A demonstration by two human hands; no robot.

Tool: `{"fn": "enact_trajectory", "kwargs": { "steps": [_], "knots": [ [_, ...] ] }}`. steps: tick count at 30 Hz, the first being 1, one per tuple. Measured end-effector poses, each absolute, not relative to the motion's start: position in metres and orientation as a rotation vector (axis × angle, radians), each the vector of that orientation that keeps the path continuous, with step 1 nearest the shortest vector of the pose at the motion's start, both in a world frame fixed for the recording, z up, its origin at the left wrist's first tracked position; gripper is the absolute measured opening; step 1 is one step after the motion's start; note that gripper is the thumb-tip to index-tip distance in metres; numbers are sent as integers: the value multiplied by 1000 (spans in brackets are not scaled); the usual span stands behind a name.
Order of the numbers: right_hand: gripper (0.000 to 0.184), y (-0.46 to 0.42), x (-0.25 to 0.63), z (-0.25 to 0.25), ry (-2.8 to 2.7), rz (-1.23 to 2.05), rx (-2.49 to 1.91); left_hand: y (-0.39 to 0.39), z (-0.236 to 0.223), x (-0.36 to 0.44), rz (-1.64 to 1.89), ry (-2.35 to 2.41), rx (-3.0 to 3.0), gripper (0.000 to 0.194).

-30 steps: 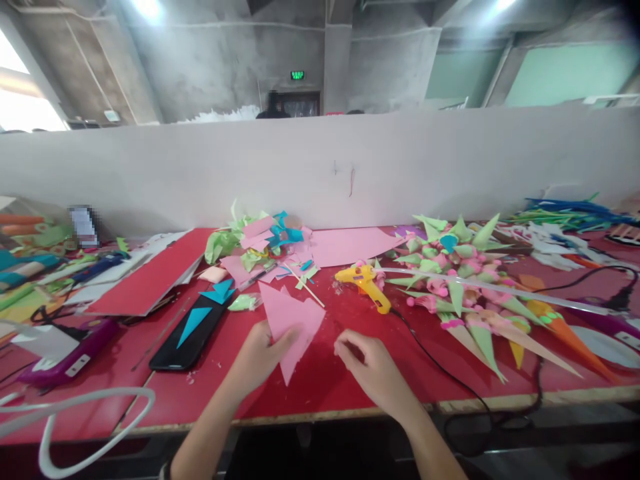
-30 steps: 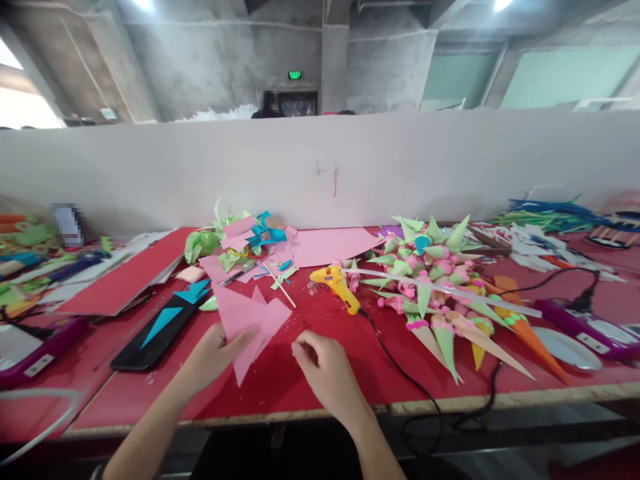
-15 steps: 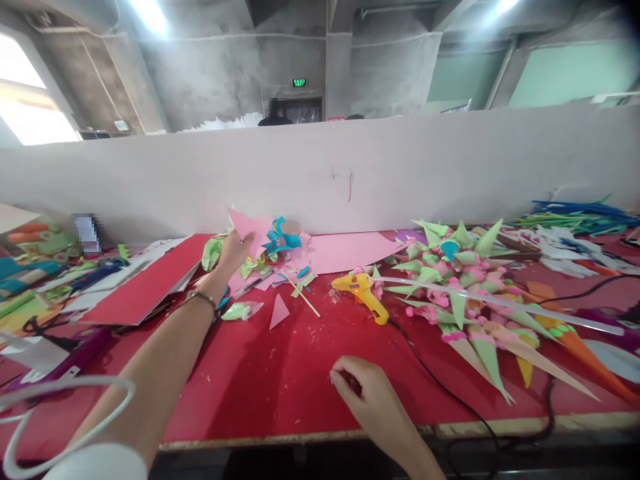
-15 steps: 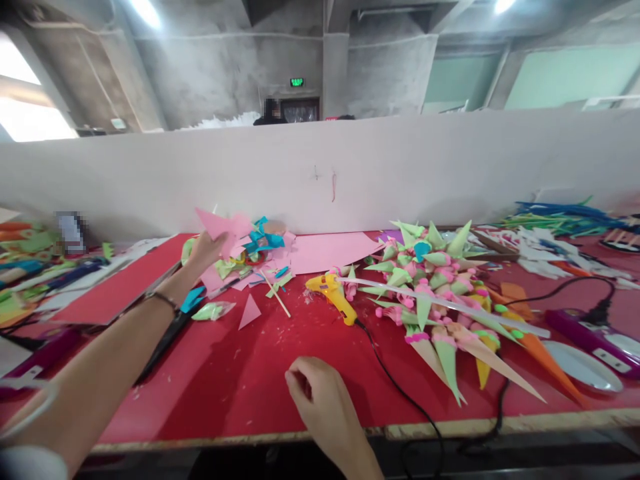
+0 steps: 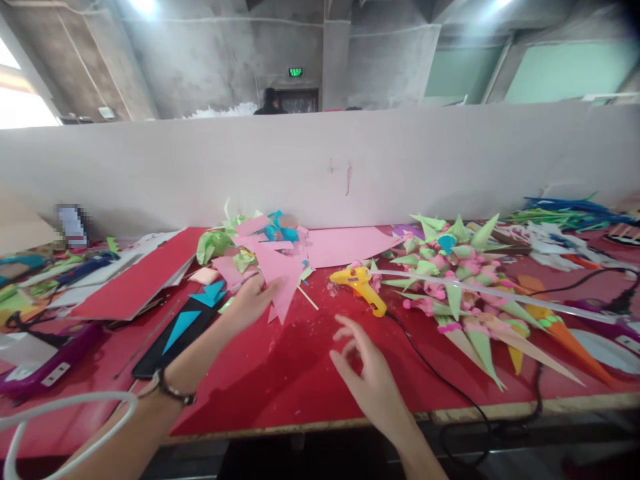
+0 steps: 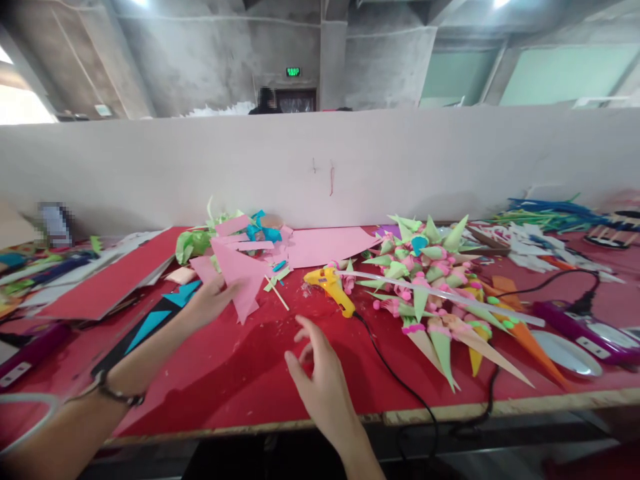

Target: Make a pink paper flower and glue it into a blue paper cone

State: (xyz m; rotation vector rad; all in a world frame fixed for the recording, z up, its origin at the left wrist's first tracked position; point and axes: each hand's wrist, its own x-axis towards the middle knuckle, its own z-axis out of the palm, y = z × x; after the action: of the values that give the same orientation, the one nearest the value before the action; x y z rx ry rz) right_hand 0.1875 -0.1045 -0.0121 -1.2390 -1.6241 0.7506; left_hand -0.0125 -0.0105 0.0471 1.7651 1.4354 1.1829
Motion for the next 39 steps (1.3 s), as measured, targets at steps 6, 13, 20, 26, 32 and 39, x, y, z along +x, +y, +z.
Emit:
{"fn": "enact_trajectory", "kwargs": {
  "steps": [6,13,20,26,32,39],
  "knots": [
    [67,-100,160,3,-1543,680,-1135,-77,18,14,1089,1116,1886,25],
    [64,-100,153,13,-1622,656,-1092,-91,-2,26,1153,1004,2033,59],
    [52,-104,160,15,-1750,679,-1102,-93,2,32,1098,960,1930,72],
    [54,-108,158,20,-1815,643,-1107,-93,2,36,1151,895,1770,62],
    [48,-109,158,24,-1857,608,-1041,-92,2,36,1220,917,1880,33],
    [19,-114,164,32,-1951,388,-1096,-91,3,32,1311,1048,2222,26]
  ]
}}
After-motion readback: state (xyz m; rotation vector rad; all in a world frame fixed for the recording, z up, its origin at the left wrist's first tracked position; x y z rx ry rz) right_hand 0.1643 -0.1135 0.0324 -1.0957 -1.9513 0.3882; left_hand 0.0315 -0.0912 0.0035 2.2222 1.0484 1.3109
